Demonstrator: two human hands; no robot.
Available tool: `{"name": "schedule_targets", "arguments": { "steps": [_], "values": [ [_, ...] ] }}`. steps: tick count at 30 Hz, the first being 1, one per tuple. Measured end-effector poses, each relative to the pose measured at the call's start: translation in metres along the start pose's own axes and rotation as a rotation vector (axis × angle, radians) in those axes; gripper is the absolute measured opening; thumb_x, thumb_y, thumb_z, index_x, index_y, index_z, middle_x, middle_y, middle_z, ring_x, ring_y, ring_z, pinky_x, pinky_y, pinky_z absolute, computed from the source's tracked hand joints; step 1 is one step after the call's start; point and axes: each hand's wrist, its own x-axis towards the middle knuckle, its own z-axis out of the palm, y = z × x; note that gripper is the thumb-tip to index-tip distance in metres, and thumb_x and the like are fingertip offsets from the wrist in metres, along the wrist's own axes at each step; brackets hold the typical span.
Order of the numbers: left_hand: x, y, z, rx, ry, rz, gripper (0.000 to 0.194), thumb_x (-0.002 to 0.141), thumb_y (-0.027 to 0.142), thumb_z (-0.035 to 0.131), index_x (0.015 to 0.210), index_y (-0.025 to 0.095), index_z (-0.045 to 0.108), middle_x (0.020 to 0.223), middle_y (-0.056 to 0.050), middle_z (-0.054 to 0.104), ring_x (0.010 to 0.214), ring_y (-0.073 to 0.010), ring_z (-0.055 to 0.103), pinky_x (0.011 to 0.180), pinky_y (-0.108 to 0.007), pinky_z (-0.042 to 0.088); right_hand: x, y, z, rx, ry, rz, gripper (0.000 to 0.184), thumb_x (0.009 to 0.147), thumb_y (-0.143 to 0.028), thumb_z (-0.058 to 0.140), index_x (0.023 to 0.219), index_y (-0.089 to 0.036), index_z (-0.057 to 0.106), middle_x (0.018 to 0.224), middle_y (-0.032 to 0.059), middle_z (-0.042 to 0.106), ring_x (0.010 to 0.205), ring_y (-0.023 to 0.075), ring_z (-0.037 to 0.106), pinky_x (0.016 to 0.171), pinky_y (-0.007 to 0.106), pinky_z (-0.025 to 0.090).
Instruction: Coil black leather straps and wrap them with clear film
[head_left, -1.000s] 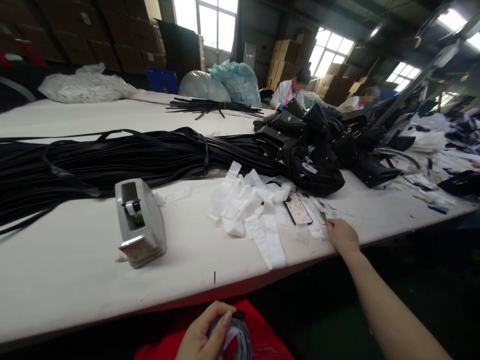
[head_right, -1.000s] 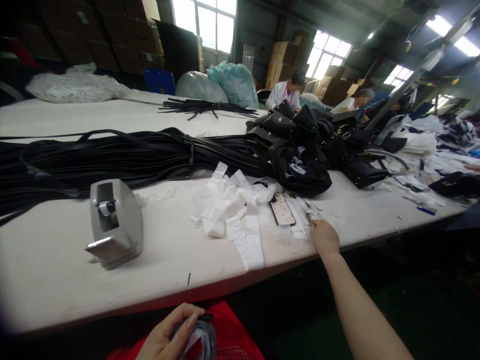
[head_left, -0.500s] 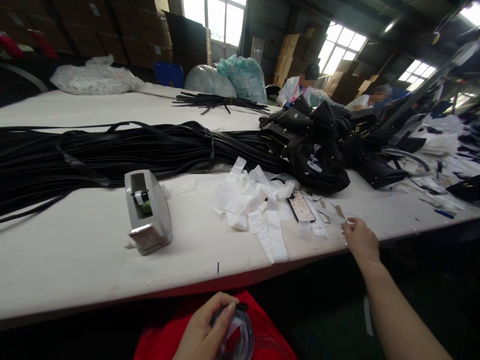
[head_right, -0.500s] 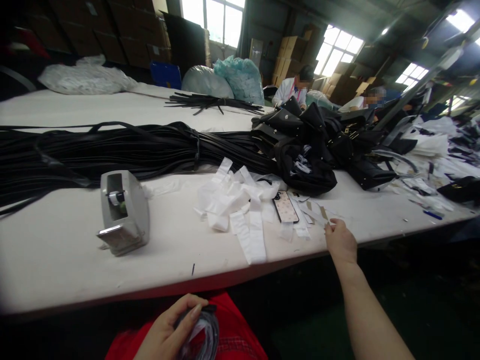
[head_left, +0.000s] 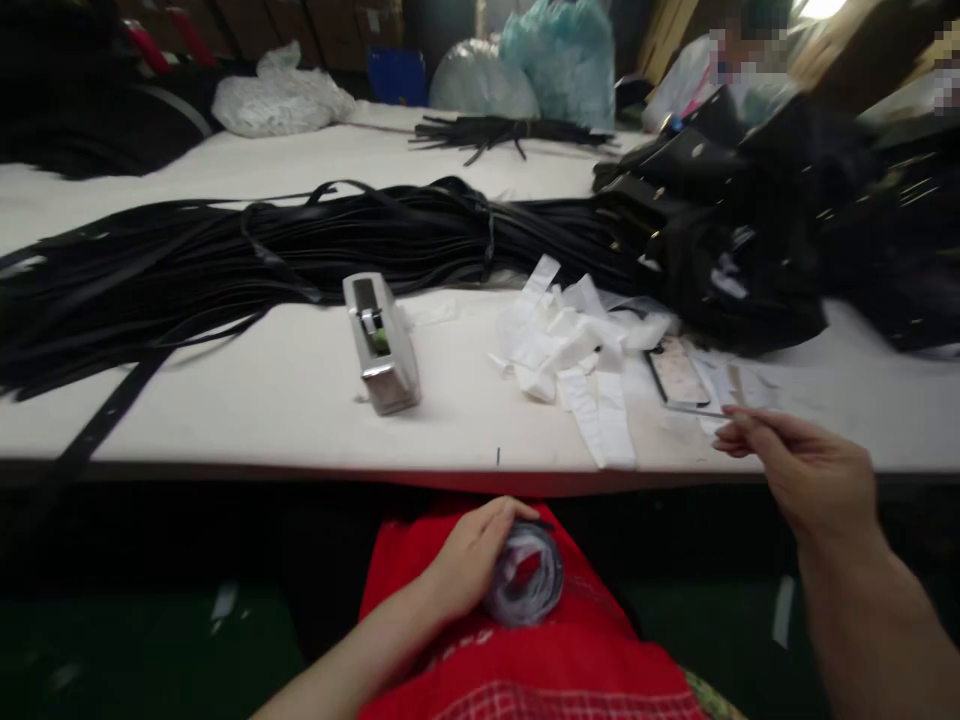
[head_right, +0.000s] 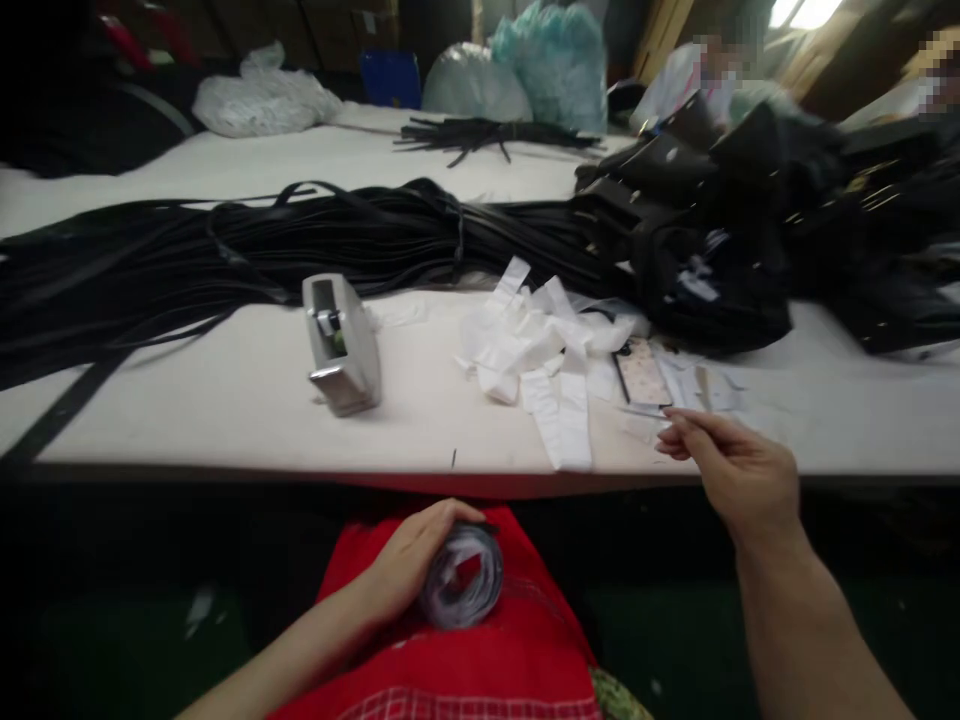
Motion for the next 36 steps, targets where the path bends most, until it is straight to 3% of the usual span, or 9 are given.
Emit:
{"name": "schedule_targets", "arguments": {
  "steps": [3,8,13,16,18,22,26,32,36],
  "values": [
    [0.003,-0.003,0.001,-0.047,-0.014,-0.008,0.059,0.095,0.059,0.035,0.095,0.014,0.073,0.099,-0.009,0.073,0.093,-0.0212,0.066,0.092,-0.033,0.05,-0.05,-0.045,0.021,0.145,-0.278,-0.174,0.005,0.084,-0.029,0.073,0.087,-0.026,0.076,0.068,0.0022,0.066,0.06,0.0189,0.062,0.055,0.031,0.052],
    [0.005,-0.016,0.001,-0.143,-0.038,-0.027,0.064,0.097,0.06,0.032,0.1,0.012,0.074,0.098,-0.01,0.075,0.092,-0.0212,0.068,0.092,-0.036,0.052,-0.102,-0.073,0.05,0.251,-0.722,-0.423,0.018,0.089,-0.019,0.064,0.099,-0.03,0.073,0.077,0.0031,0.072,0.065,0.019,0.067,0.057,0.028,0.055],
    [0.004,-0.018,0.001,-0.181,-0.054,-0.016,0.066,0.096,0.063,0.032,0.1,0.012,0.075,0.09,-0.01,0.075,0.084,-0.02,0.069,0.087,-0.035,0.053,-0.116,-0.064,0.066,0.13,-0.802,-0.736,0.032,0.088,-0.014,0.062,0.115,-0.028,0.069,0.089,0.0033,0.076,0.077,0.0177,0.072,0.068,0.027,0.057],
    [0.004,-0.02,0.0,-0.252,-0.077,-0.068,0.063,0.095,0.062,0.036,0.105,0.012,0.073,0.082,-0.008,0.074,0.069,-0.017,0.067,0.077,-0.033,0.055,-0.124,-0.054,0.069,0.04,-0.802,-0.848,0.033,0.088,-0.015,0.063,0.12,-0.025,0.067,0.094,0.0042,0.076,0.084,0.0185,0.072,0.076,0.03,0.057],
    [0.004,-0.022,0.0,-0.295,-0.086,-0.072,0.058,0.094,0.058,0.042,0.107,0.011,0.072,0.087,-0.009,0.075,0.073,-0.0172,0.068,0.079,-0.032,0.054,-0.129,-0.051,0.07,0.012,-0.794,-0.868,0.032,0.089,-0.015,0.062,0.12,-0.023,0.067,0.095,0.0049,0.076,0.084,0.0184,0.071,0.077,0.03,0.057],
    [0.001,-0.019,-0.001,-0.171,-0.072,0.006,0.045,0.094,0.047,0.047,0.106,0.012,0.072,0.104,-0.011,0.075,0.094,-0.0201,0.069,0.09,-0.033,0.052,-0.132,-0.056,0.077,-0.017,-0.762,-0.74,0.024,0.092,-0.017,0.058,0.113,-0.022,0.07,0.094,0.0052,0.076,0.08,0.0167,0.07,0.074,0.028,0.056],
    [-0.006,-0.004,-0.002,0.105,-0.058,0.154,0.039,0.097,0.036,0.042,0.104,0.014,0.073,0.108,-0.011,0.074,0.1,-0.0205,0.067,0.093,-0.033,0.051,-0.125,-0.068,0.089,-0.007,-0.659,-0.55,0.011,0.091,-0.025,0.063,0.089,-0.023,0.074,0.08,0.004,0.073,0.071,0.0172,0.066,0.066,0.029,0.052],
    [-0.016,0.003,0.003,0.334,-0.048,0.351,0.027,0.091,0.03,0.051,0.094,0.013,0.072,0.091,-0.009,0.073,0.084,-0.019,0.065,0.081,-0.029,0.051,-0.12,-0.067,0.106,0.135,-0.812,0.084,0.036,0.083,-0.053,0.068,0.066,-0.021,0.063,0.058,0.0002,0.061,0.05,0.0139,0.051,0.045,0.025,0.041],
    [-0.018,-0.001,0.007,0.339,-0.018,0.394,0.023,0.091,0.028,0.053,0.093,0.015,0.072,0.087,-0.007,0.073,0.079,-0.0165,0.065,0.078,-0.026,0.051,-0.121,-0.054,0.109,0.243,-0.804,0.304,0.044,0.079,-0.062,0.068,0.072,-0.019,0.064,0.065,0.0011,0.063,0.058,0.0144,0.054,0.053,0.025,0.045]
  ]
}}
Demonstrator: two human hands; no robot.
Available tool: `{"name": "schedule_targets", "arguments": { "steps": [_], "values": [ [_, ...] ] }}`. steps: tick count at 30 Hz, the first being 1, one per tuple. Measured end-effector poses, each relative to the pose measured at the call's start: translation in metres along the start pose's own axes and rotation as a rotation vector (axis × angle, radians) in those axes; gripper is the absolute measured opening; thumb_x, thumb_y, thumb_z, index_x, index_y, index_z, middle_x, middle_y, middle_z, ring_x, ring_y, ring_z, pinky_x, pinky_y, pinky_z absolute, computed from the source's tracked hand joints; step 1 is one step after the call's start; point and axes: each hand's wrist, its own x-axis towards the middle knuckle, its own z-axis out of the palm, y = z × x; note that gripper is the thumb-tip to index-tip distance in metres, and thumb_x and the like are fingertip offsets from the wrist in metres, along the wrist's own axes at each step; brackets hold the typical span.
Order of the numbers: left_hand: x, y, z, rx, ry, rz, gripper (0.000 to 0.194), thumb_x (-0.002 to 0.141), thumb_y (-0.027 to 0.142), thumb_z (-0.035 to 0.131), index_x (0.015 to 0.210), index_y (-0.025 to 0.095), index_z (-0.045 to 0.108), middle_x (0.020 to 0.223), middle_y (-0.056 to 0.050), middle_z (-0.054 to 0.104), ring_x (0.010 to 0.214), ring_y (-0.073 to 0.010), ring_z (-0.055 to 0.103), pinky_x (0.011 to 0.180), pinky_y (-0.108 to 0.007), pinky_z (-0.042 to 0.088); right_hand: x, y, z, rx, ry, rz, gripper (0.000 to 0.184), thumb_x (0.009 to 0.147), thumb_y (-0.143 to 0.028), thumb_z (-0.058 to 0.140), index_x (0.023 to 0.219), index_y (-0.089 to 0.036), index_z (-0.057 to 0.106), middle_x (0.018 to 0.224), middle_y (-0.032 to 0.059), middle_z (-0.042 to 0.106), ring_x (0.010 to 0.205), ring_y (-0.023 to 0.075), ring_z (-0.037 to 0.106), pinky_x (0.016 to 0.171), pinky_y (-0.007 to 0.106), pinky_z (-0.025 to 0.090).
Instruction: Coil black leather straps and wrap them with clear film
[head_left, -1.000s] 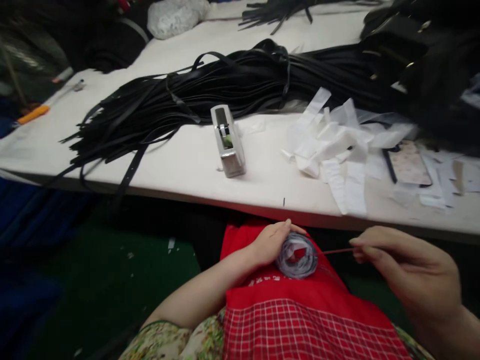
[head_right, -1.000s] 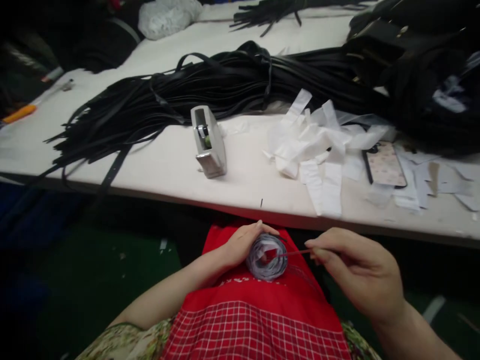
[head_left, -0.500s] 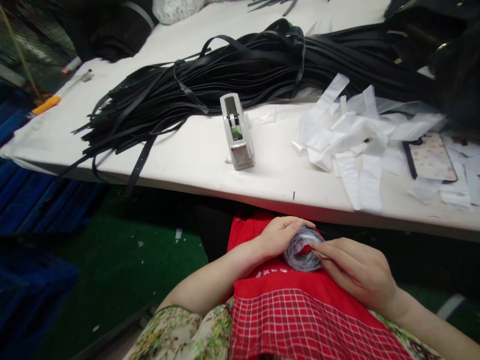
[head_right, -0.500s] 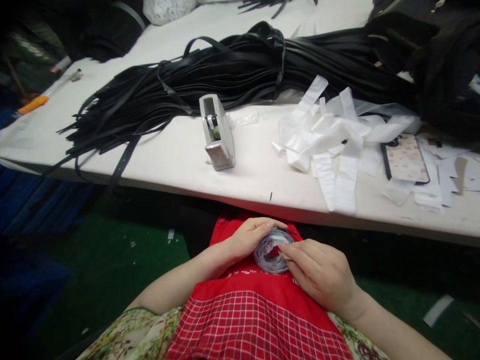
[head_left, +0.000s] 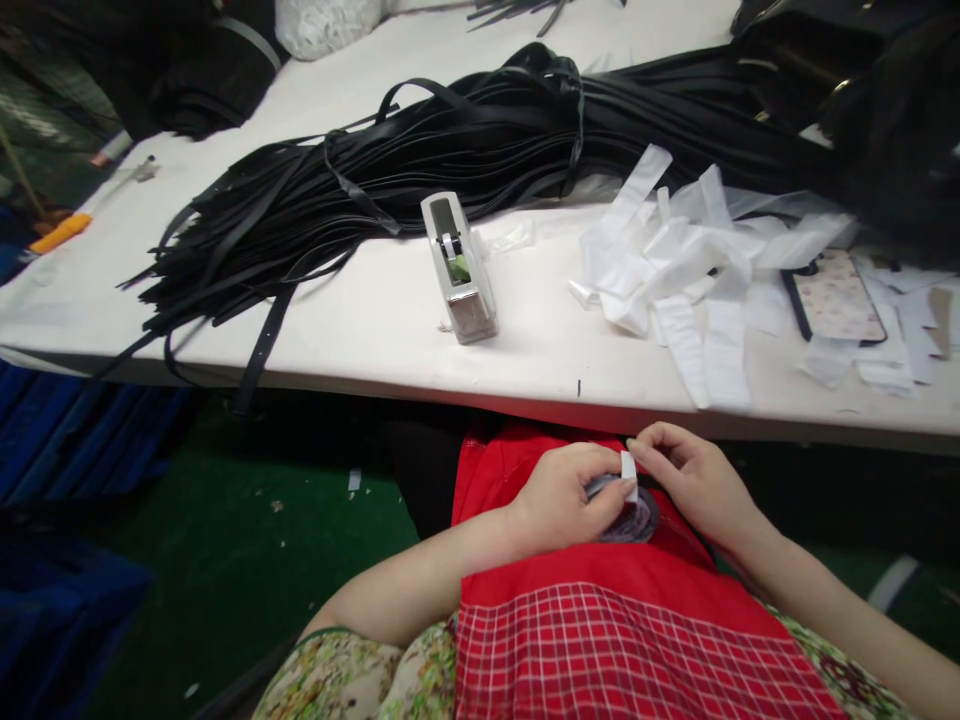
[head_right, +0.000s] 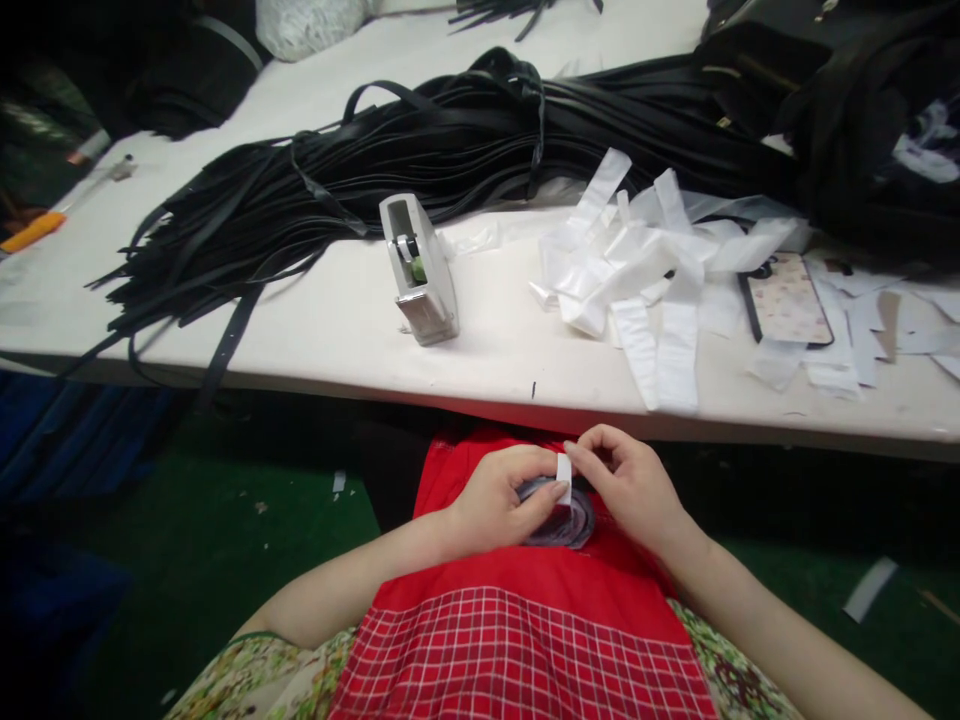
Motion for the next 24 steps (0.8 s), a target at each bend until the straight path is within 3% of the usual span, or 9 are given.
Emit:
{"name": "schedule_targets", "arguments": {
  "steps": [3,5,9,13,19,24],
  "values": [
    [-0.001,-0.001,0.002,-0.034,0.009,0.078,0.022,0.089,0.024,0.055,0.096,0.013,0.073,0.091,-0.009,0.073,0.086,-0.0173,0.067,0.084,-0.026,0.052,0.001,0.009,-0.002,0.216,-0.141,0.162,0.048,0.082,-0.064,0.063,0.083,-0.016,0.07,0.078,0.0057,0.069,0.071,0.0185,0.061,0.067,0.029,0.051],
    [-0.001,-0.001,0.003,-0.037,0.047,0.096,0.022,0.088,0.024,0.057,0.096,0.012,0.074,0.097,-0.011,0.07,0.094,-0.0186,0.066,0.088,-0.027,0.052,0.0,0.012,-0.001,0.349,-0.218,0.268,0.044,0.078,-0.059,0.071,0.085,-0.016,0.072,0.083,0.007,0.072,0.079,0.0206,0.064,0.073,0.031,0.052],
    [-0.002,-0.001,0.003,0.018,0.084,0.064,0.021,0.085,0.025,0.061,0.096,0.015,0.076,0.107,-0.013,0.059,0.1,-0.0196,0.061,0.089,-0.03,0.053,-0.001,0.007,0.006,0.477,-0.177,0.365,0.043,0.062,-0.051,0.086,0.085,-0.017,0.074,0.084,0.0063,0.073,0.077,0.02,0.066,0.073,0.03,0.052],
    [-0.003,-0.002,0.003,0.058,0.091,0.004,0.02,0.086,0.027,0.061,0.096,0.019,0.077,0.105,-0.01,0.054,0.102,-0.02,0.057,0.09,-0.033,0.052,0.001,0.001,0.01,0.512,-0.145,0.36,0.042,0.055,-0.046,0.09,0.082,-0.016,0.076,0.081,0.0051,0.073,0.07,0.0167,0.064,0.069,0.027,0.051],
    [-0.003,-0.001,0.002,0.037,0.087,0.012,0.019,0.086,0.026,0.061,0.094,0.019,0.076,0.1,-0.009,0.054,0.101,-0.0203,0.055,0.088,-0.033,0.05,0.004,-0.005,0.009,0.522,-0.217,0.414,0.042,0.053,-0.047,0.092,0.071,-0.013,0.073,0.066,0.004,0.069,0.056,0.0121,0.057,0.054,0.022,0.045],
    [-0.001,0.005,0.001,-0.028,0.138,-0.077,0.017,0.086,0.027,0.06,0.088,0.017,0.074,0.095,-0.007,0.057,0.093,-0.0183,0.057,0.084,-0.031,0.05,-0.001,-0.01,0.014,0.343,-0.015,0.195,0.041,0.063,-0.052,0.085,0.077,-0.016,0.072,0.074,0.0035,0.07,0.064,0.014,0.059,0.06,0.023,0.048]
  ]
}}
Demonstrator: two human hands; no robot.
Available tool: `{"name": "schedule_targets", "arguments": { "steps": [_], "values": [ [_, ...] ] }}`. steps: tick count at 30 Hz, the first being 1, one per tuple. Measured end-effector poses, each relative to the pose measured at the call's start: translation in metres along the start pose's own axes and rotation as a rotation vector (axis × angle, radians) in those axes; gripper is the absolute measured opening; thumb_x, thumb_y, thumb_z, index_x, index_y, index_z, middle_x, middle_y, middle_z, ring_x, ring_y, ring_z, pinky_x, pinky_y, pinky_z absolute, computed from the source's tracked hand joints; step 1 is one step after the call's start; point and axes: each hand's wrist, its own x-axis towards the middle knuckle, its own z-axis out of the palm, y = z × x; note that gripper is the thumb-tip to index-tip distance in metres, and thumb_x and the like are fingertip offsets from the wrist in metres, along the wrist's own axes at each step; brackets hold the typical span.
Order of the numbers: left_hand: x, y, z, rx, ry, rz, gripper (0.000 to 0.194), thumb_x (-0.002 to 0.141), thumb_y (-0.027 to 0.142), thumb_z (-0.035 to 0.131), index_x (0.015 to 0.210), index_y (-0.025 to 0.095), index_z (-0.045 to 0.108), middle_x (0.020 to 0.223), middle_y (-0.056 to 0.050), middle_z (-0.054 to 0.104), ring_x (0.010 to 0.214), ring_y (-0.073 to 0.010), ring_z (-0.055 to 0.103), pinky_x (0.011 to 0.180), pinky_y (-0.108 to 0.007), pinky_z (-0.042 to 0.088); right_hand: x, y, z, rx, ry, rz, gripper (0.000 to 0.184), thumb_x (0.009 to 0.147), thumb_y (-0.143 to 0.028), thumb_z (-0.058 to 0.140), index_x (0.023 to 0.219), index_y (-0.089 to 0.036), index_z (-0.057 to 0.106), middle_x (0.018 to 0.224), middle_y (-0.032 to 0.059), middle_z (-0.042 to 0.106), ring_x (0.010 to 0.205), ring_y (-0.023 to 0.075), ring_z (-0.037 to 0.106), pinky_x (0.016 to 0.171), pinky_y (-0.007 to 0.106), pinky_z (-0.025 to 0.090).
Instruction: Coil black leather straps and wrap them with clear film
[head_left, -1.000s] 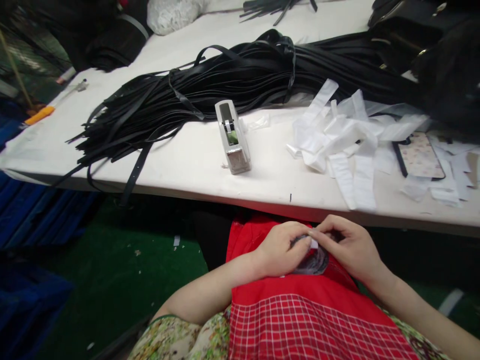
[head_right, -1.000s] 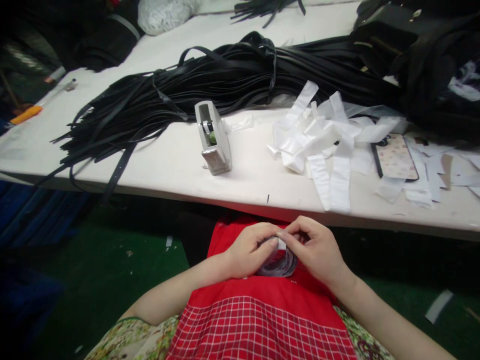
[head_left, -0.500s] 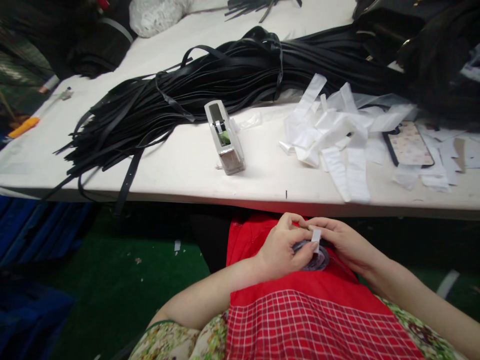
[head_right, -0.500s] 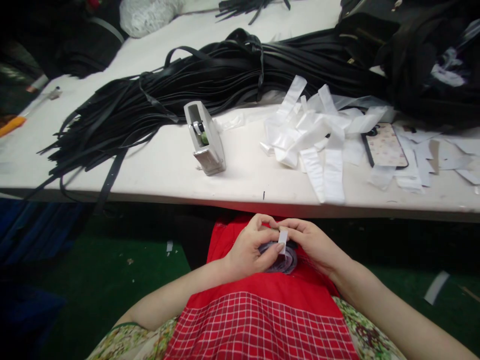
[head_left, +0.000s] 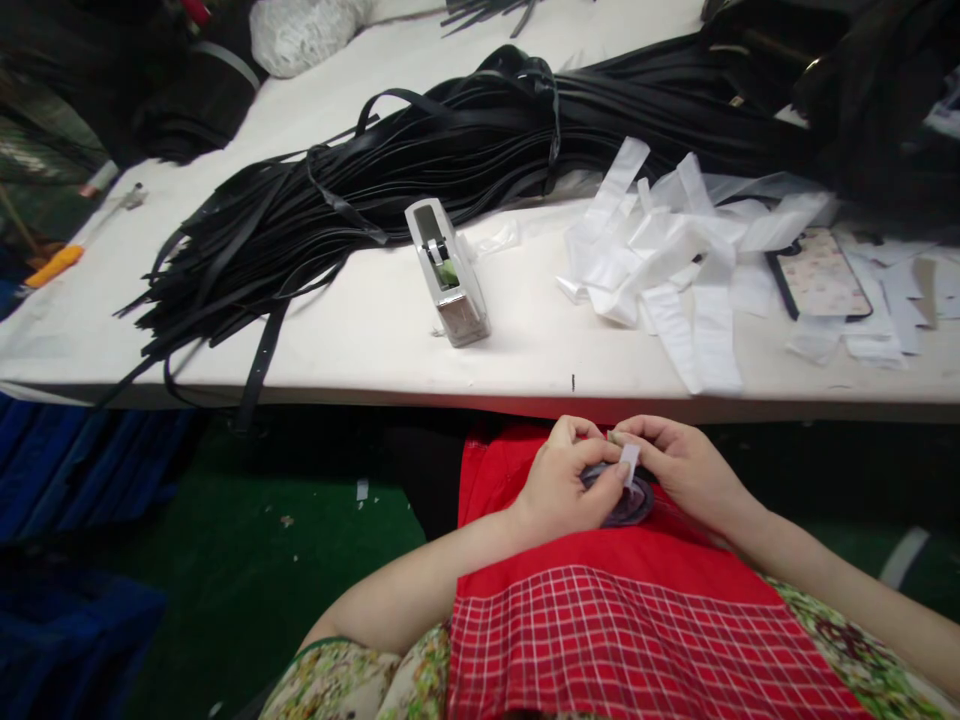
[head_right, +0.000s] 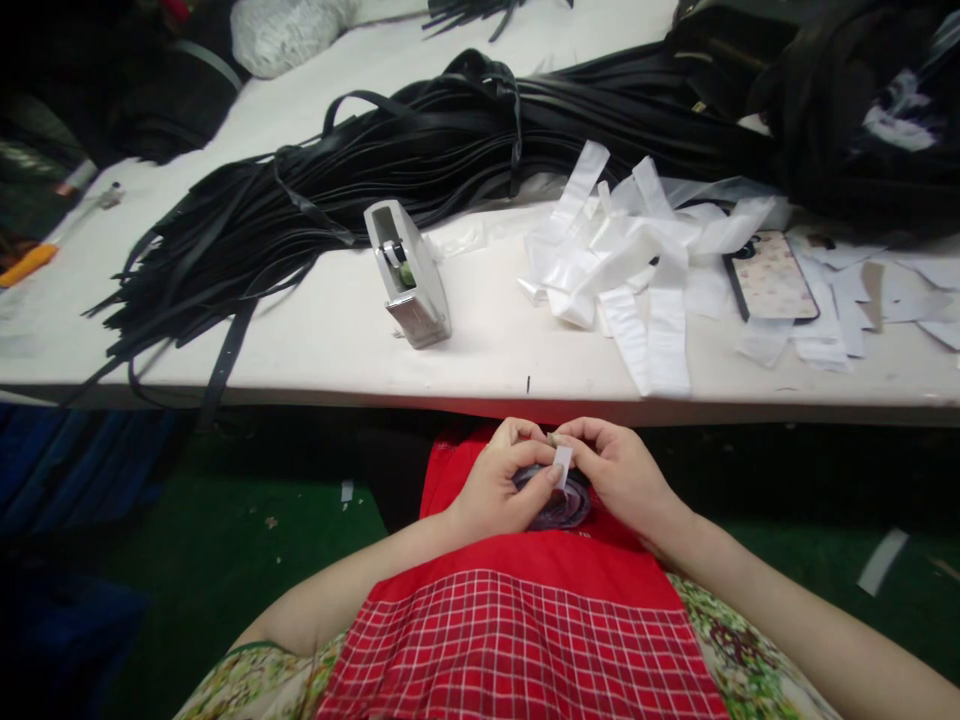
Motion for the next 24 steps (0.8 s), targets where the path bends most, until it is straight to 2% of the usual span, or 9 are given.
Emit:
{"name": "schedule_targets", "arguments": {
  "steps": [3,7,11,15,18,21,24],
  "values": [
    [0.002,0.003,-0.001,-0.045,-0.001,-0.063,0.013,0.083,0.024,0.06,0.083,0.017,0.071,0.085,-0.005,0.06,0.085,-0.0172,0.058,0.079,-0.03,0.048,-0.003,0.003,0.001,-0.076,0.067,-0.075,0.043,0.069,-0.057,0.08,0.08,-0.016,0.072,0.078,0.0057,0.071,0.068,0.0172,0.062,0.063,0.026,0.051],
    [0.004,0.009,-0.001,-0.155,0.025,-0.197,0.004,0.076,0.02,0.064,0.077,0.017,0.065,0.082,-0.003,0.062,0.08,-0.0159,0.058,0.076,-0.029,0.046,-0.006,-0.002,-0.002,-0.222,0.045,-0.132,0.042,0.073,-0.058,0.075,0.08,-0.017,0.074,0.081,0.008,0.074,0.072,0.0212,0.066,0.069,0.03,0.053],
    [0.005,0.012,0.002,-0.256,0.052,-0.387,0.019,0.069,0.016,0.068,0.083,0.018,0.056,0.082,0.001,0.06,0.075,-0.0129,0.056,0.071,-0.025,0.045,-0.009,-0.014,-0.007,-0.317,0.004,-0.123,0.042,0.073,-0.059,0.073,0.082,-0.018,0.076,0.084,0.0091,0.075,0.073,0.0233,0.067,0.07,0.032,0.054],
    [0.005,0.006,0.005,-0.332,0.057,-0.483,0.03,0.065,0.011,0.068,0.086,0.02,0.049,0.08,0.003,0.057,0.074,-0.0116,0.053,0.069,-0.023,0.044,-0.007,-0.023,-0.014,-0.331,-0.139,-0.079,0.042,0.079,-0.058,0.069,0.086,-0.017,0.077,0.085,0.0092,0.076,0.076,0.0228,0.067,0.071,0.03,0.053],
    [0.003,0.002,0.006,-0.359,0.033,-0.48,0.03,0.066,0.012,0.068,0.088,0.02,0.048,0.079,0.003,0.055,0.072,-0.0112,0.051,0.068,-0.023,0.043,-0.002,-0.028,-0.019,-0.332,-0.303,-0.027,0.038,0.08,-0.052,0.071,0.092,-0.016,0.077,0.092,0.0093,0.076,0.084,0.0235,0.068,0.076,0.03,0.053],
    [0.003,0.002,0.005,-0.332,0.011,-0.466,0.032,0.067,0.016,0.07,0.092,0.019,0.05,0.084,0.001,0.058,0.074,-0.0118,0.053,0.068,-0.024,0.044,0.004,-0.032,-0.023,-0.38,-0.393,-0.014,0.032,0.077,-0.046,0.075,0.087,-0.016,0.077,0.09,0.0088,0.076,0.083,0.023,0.068,0.077,0.029,0.053],
    [0.004,0.004,-0.001,-0.281,-0.127,-0.476,0.031,0.068,0.021,0.07,0.094,0.018,0.054,0.088,-0.001,0.062,0.076,-0.0134,0.057,0.068,-0.025,0.045,0.005,-0.035,-0.024,-0.445,-0.431,-0.041,0.026,0.078,-0.042,0.075,0.078,-0.017,0.077,0.079,0.0067,0.074,0.075,0.0206,0.067,0.07,0.028,0.052]
  ]
}}
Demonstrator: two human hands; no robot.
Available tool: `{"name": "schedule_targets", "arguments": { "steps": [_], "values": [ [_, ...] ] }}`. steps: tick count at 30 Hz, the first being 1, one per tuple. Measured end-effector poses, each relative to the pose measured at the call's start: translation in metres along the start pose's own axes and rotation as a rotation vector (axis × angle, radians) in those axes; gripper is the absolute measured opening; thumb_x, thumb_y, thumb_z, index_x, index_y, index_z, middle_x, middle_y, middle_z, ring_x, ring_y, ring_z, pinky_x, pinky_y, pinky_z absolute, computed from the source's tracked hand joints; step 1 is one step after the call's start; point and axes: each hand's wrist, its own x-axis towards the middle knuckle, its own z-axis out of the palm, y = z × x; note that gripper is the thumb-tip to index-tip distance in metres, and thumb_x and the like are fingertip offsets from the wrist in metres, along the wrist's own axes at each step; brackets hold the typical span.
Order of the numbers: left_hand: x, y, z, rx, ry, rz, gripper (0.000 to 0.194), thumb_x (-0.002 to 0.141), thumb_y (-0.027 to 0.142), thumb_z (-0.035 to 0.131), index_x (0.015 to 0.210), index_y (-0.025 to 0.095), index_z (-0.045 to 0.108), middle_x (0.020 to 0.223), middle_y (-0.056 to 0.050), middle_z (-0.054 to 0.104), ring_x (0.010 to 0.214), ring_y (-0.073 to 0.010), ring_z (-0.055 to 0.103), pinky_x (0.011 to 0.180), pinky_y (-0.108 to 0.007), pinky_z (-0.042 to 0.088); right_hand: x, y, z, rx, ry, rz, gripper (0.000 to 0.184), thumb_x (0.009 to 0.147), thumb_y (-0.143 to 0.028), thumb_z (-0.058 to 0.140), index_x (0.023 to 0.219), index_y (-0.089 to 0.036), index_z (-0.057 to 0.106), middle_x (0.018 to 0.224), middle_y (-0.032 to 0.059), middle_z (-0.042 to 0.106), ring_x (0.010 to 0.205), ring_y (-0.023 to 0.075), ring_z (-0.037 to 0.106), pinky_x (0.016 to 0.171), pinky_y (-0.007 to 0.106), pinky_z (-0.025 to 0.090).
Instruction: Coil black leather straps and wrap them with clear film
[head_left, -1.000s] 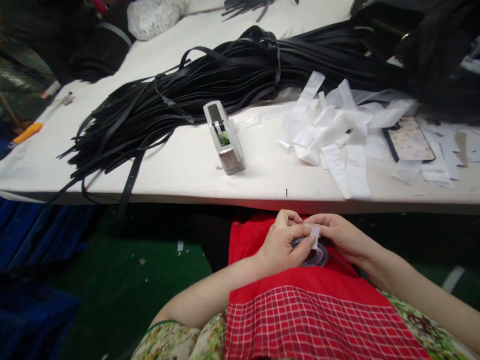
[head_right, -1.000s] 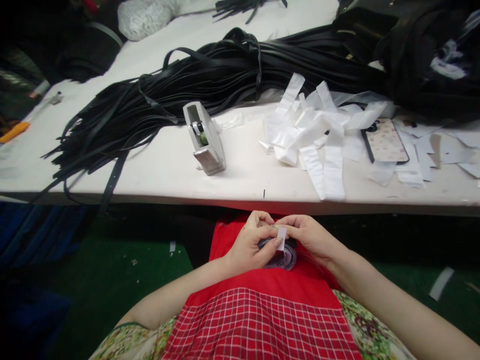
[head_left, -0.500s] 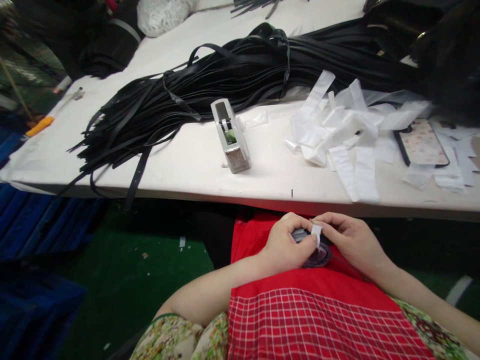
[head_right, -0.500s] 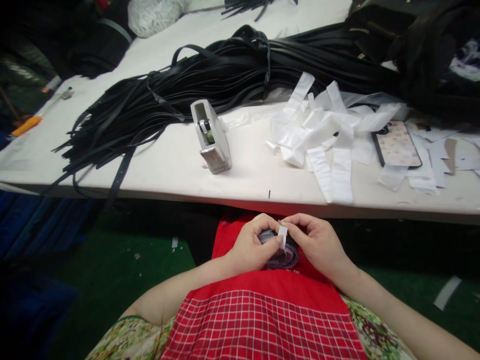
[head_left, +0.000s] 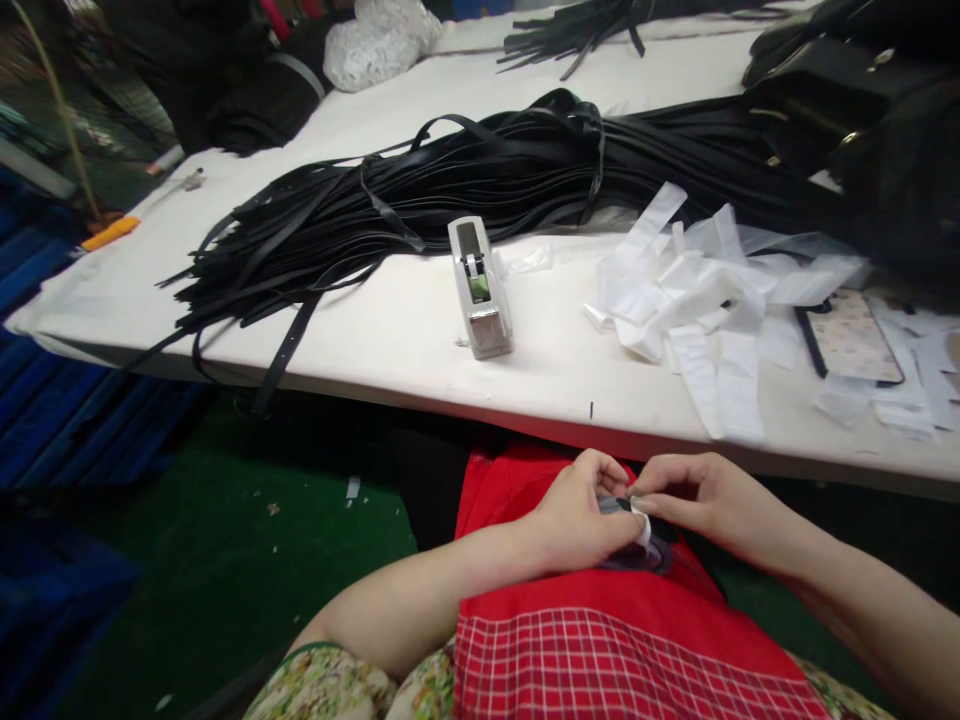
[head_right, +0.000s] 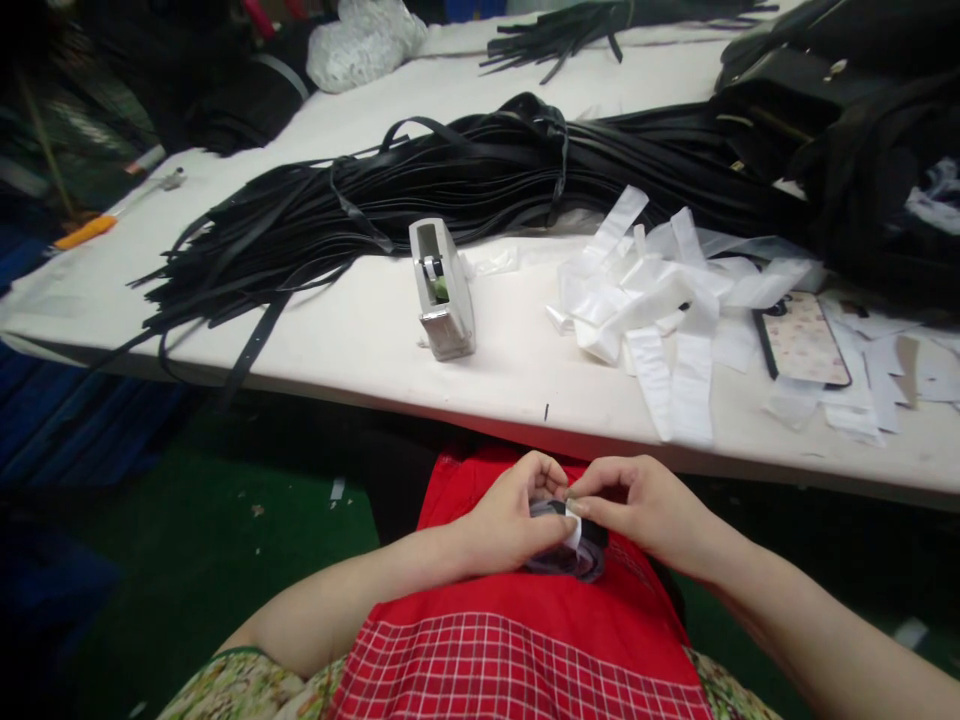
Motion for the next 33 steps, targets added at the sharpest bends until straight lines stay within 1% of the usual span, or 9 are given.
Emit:
{"name": "schedule_targets", "arguments": {
  "steps": [3,6,8,11,17,21,24,29,33],
  "values": [
    [-0.002,0.008,-0.01,0.182,-0.22,0.001,0.04,0.065,0.032,0.078,0.097,0.018,0.058,0.087,-0.002,0.064,0.075,-0.0149,0.058,0.064,-0.025,0.044,-0.004,-0.005,0.002,-0.125,0.0,-0.064,0.019,0.081,-0.035,0.07,0.074,-0.019,0.076,0.077,0.0043,0.072,0.071,0.0182,0.066,0.068,0.027,0.05],
    [-0.003,0.012,-0.016,0.316,-0.316,0.026,0.046,0.059,0.045,0.084,0.088,0.017,0.062,0.077,0.001,0.061,0.067,-0.013,0.055,0.056,-0.022,0.04,-0.008,-0.009,0.006,-0.265,0.044,-0.138,0.017,0.085,-0.031,0.065,0.076,-0.021,0.076,0.079,0.0028,0.072,0.072,0.0171,0.066,0.069,0.027,0.049],
    [-0.001,0.011,-0.017,0.24,-0.328,-0.021,0.042,0.065,0.05,0.08,0.08,0.016,0.061,0.068,0.002,0.058,0.06,-0.0112,0.054,0.052,-0.021,0.039,-0.008,-0.009,0.008,-0.327,0.088,-0.188,0.019,0.087,-0.032,0.063,0.077,-0.022,0.075,0.079,0.0023,0.071,0.073,0.0168,0.065,0.069,0.027,0.049],
    [0.003,0.003,-0.014,0.026,-0.345,-0.108,0.041,0.069,0.051,0.077,0.084,0.016,0.061,0.066,0.002,0.061,0.055,-0.011,0.056,0.05,-0.021,0.041,-0.006,-0.004,0.01,-0.402,0.166,-0.261,0.02,0.091,-0.032,0.061,0.078,-0.023,0.074,0.081,0.0023,0.071,0.075,0.0171,0.065,0.071,0.028,0.05],
    [0.01,-0.008,-0.009,-0.112,-0.237,-0.05,0.034,0.067,0.04,0.08,0.082,0.016,0.062,0.066,0.001,0.063,0.054,-0.01,0.056,0.05,-0.02,0.04,-0.004,-0.001,0.008,-0.577,0.206,-0.389,0.021,0.094,-0.031,0.057,0.084,-0.024,0.074,0.086,0.0041,0.071,0.078,0.0188,0.066,0.072,0.03,0.053],
    [0.013,-0.009,-0.012,-0.13,-0.12,0.012,0.031,0.067,0.037,0.08,0.081,0.014,0.065,0.065,0.003,0.059,0.057,-0.0087,0.051,0.054,-0.02,0.04,-0.006,-0.003,0.005,-0.715,0.138,-0.538,0.024,0.097,-0.026,0.051,0.108,-0.023,0.071,0.105,0.0078,0.07,0.093,0.0208,0.066,0.082,0.033,0.055],
    [0.017,-0.006,-0.02,-0.16,-0.046,0.063,0.032,0.063,0.035,0.082,0.08,0.013,0.065,0.066,0.002,0.058,0.059,-0.0087,0.05,0.055,-0.02,0.039,-0.001,-0.001,0.003,-0.804,0.151,-0.641,0.031,0.096,-0.021,0.052,0.124,-0.021,0.064,0.118,0.0096,0.066,0.104,0.022,0.064,0.092,0.035,0.053],
    [0.017,0.008,-0.042,-0.474,-0.083,0.096,0.03,0.067,0.037,0.072,0.081,0.012,0.064,0.07,-0.003,0.062,0.059,-0.01,0.053,0.057,-0.023,0.042,0.019,-0.006,0.006,-0.811,0.163,-0.732,0.039,0.097,-0.019,0.05,0.135,-0.025,0.055,0.126,0.0097,0.06,0.114,0.0223,0.059,0.096,0.035,0.052],
    [0.008,0.017,-0.063,-0.54,0.048,0.106,0.029,0.064,0.033,0.071,0.082,0.013,0.06,0.062,0.001,0.057,0.052,-0.0082,0.05,0.054,-0.021,0.039,0.041,-0.027,0.019,-0.798,0.156,-0.785,0.042,0.098,-0.021,0.048,0.139,-0.026,0.051,0.128,0.0106,0.058,0.115,0.0214,0.059,0.093,0.033,0.054]
  ]
}}
